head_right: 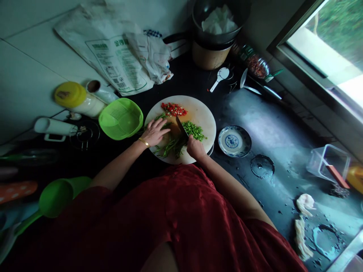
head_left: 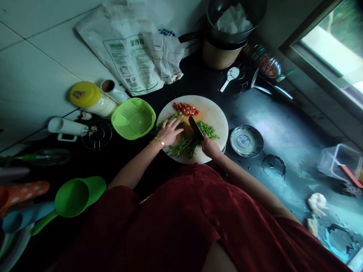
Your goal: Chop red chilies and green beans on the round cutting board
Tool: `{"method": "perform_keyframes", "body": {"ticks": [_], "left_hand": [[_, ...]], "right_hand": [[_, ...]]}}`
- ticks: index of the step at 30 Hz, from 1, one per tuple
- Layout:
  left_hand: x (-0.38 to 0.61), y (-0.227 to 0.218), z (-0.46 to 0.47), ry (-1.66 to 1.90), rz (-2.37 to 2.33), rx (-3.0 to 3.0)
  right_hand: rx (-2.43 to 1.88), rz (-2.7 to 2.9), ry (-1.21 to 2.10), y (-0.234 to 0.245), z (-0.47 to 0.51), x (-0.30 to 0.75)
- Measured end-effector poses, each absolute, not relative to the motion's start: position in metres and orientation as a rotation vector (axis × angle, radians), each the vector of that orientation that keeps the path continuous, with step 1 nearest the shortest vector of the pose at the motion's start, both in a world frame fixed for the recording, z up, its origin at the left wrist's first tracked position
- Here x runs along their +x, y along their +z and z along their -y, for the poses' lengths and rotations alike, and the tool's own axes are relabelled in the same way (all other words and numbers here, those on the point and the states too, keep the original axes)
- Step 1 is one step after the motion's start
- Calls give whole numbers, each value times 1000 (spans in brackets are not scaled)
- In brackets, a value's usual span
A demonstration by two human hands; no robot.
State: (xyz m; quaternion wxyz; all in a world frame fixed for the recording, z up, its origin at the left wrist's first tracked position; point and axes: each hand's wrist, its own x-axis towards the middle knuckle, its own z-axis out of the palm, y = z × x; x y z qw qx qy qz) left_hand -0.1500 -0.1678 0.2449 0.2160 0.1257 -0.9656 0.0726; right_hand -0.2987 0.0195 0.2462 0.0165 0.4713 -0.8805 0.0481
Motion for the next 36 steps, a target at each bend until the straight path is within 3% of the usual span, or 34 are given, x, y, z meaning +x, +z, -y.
{"method": "perform_keyframes", "body": {"ticks": [8, 26, 36], "left_hand": [[-173, 256, 144, 401, 2787, 169], [-146, 232, 123, 345, 2849, 377], [-140, 214, 112, -148, 2777, 855]], "right_hand": [[1450, 2734, 134, 248, -19, -296], [1454, 2715, 130, 247, -19, -298], [1443, 2724, 112, 248, -19, -297]]}}
